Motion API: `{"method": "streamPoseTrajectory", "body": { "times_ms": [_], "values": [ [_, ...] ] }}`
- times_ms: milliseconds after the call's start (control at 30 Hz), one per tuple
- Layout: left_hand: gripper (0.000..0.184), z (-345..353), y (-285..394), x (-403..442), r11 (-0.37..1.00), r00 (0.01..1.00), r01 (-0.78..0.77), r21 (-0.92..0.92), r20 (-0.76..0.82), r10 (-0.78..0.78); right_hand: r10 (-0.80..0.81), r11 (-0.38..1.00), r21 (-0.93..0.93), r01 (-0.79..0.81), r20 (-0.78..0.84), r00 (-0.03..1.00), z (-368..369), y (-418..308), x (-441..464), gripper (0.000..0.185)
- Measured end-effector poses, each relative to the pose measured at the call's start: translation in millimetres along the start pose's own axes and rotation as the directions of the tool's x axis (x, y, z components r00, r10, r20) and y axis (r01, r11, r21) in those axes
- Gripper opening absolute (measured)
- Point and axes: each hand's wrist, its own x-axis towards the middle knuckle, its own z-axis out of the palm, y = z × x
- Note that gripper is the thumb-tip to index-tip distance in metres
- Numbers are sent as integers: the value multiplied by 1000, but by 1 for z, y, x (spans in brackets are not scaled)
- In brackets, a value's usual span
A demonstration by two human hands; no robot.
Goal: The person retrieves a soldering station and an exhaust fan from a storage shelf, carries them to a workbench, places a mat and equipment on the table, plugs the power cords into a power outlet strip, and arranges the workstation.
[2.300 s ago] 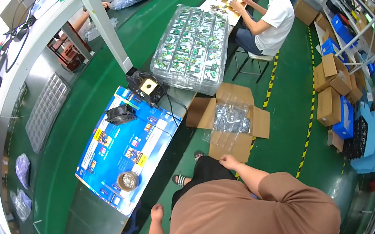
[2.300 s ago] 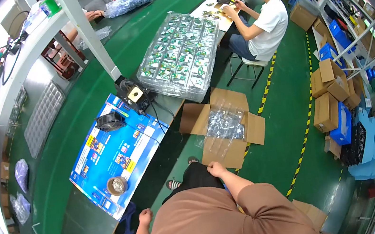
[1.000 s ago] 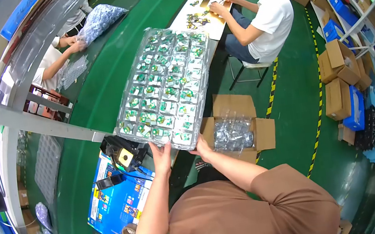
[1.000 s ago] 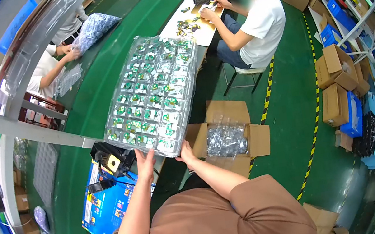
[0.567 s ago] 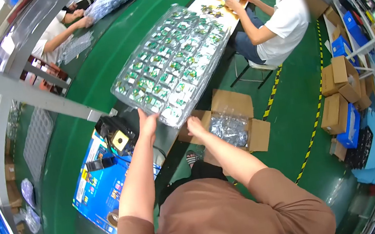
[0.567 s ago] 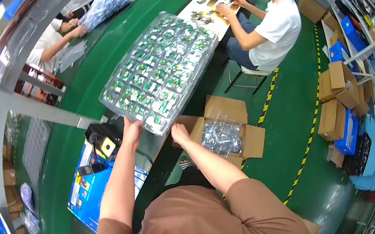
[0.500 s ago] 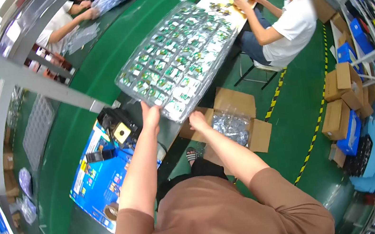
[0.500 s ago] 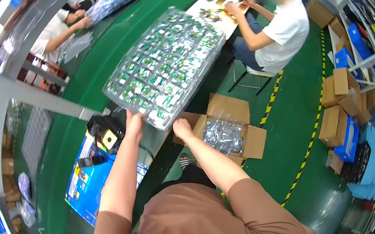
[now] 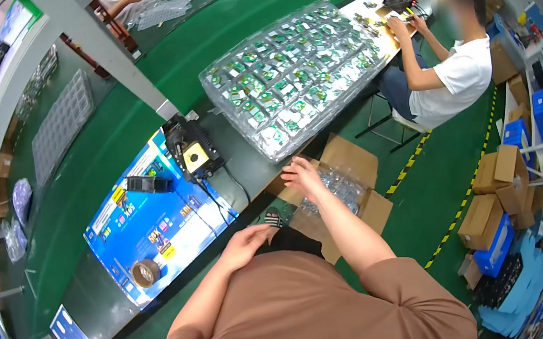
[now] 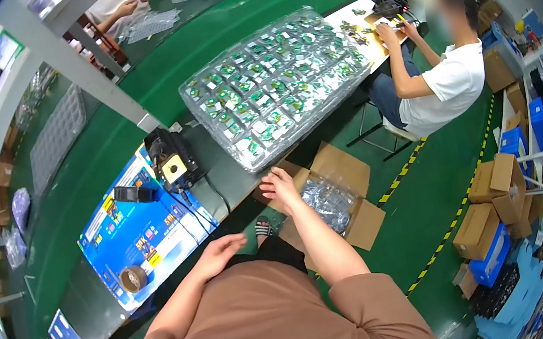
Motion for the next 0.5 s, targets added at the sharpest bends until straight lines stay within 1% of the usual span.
{"method": "streamPoseTrajectory", "body": {
  "times_ms": [33,100,133,167,233,300,367,400,433,500],
  "values": [
    [31,-9,-18,-12,998,996,49,33,-72,-46,2,996,-90,-1,19,1000,-3,5,0,33],
    [30,-26,-38,-36,996,971,90,-28,-222,-94,36,993,-115,-31,44,998,1,9,-5,31],
    [29,-33,-51,-44,977,946,135,-163,-272,-176,49,987,-155,-39,65,997,5,10,-9,29],
    [30,-38,-58,-52,969,927,157,-192,-309,-212,62,979,-197,-43,90,994,9,9,-11,28],
    [32,-44,-71,-63,933,873,151,-328,-398,-282,65,969,-243,-31,131,989,22,11,-9,27],
    [34,-45,-79,-69,927,854,128,-354,-436,-284,71,958,-286,-19,173,982,35,13,-8,26],
    [35,-46,-80,-74,922,835,100,-375,-472,-283,-14,932,-353,89,211,977,52,13,-5,27],
    [35,-45,-80,-76,922,837,85,-378,-474,-272,-60,924,-359,133,207,977,56,18,3,35],
    [35,-44,-78,-76,923,841,68,-380,-475,-258,-55,921,-367,134,217,975,61,20,7,35],
    [36,-43,-80,-75,918,828,49,-394,-498,-258,-151,906,-384,177,98,984,70,24,14,44]
  ]
}}
